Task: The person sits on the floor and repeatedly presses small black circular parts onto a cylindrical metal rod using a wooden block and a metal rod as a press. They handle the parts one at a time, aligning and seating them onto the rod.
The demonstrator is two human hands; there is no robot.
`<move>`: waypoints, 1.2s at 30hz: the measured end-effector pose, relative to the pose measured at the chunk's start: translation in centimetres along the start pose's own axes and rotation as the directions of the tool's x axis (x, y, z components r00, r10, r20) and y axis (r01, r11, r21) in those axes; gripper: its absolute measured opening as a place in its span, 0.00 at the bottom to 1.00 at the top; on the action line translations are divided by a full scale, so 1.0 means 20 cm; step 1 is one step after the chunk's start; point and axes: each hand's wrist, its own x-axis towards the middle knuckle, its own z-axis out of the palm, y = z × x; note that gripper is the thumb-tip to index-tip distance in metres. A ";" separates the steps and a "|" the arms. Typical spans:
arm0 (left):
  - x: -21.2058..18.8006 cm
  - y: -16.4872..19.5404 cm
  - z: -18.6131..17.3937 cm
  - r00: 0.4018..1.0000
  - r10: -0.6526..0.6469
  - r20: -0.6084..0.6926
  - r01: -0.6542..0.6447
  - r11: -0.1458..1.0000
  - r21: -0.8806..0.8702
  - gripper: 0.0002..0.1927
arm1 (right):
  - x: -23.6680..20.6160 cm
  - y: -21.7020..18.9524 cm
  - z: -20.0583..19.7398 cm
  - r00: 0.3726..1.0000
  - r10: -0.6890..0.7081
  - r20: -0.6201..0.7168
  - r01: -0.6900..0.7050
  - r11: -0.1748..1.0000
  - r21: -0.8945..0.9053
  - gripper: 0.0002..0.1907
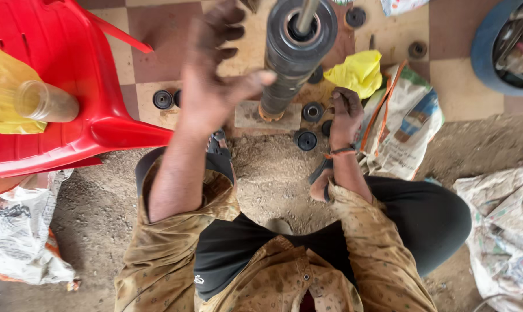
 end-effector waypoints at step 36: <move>0.06 -0.10 0.37 0.946 0.143 -0.290 -0.099 0.982 0.160 0.38 | -0.09 -1.25 0.46 0.582 -0.471 0.663 0.795 0.159 -0.585 0.47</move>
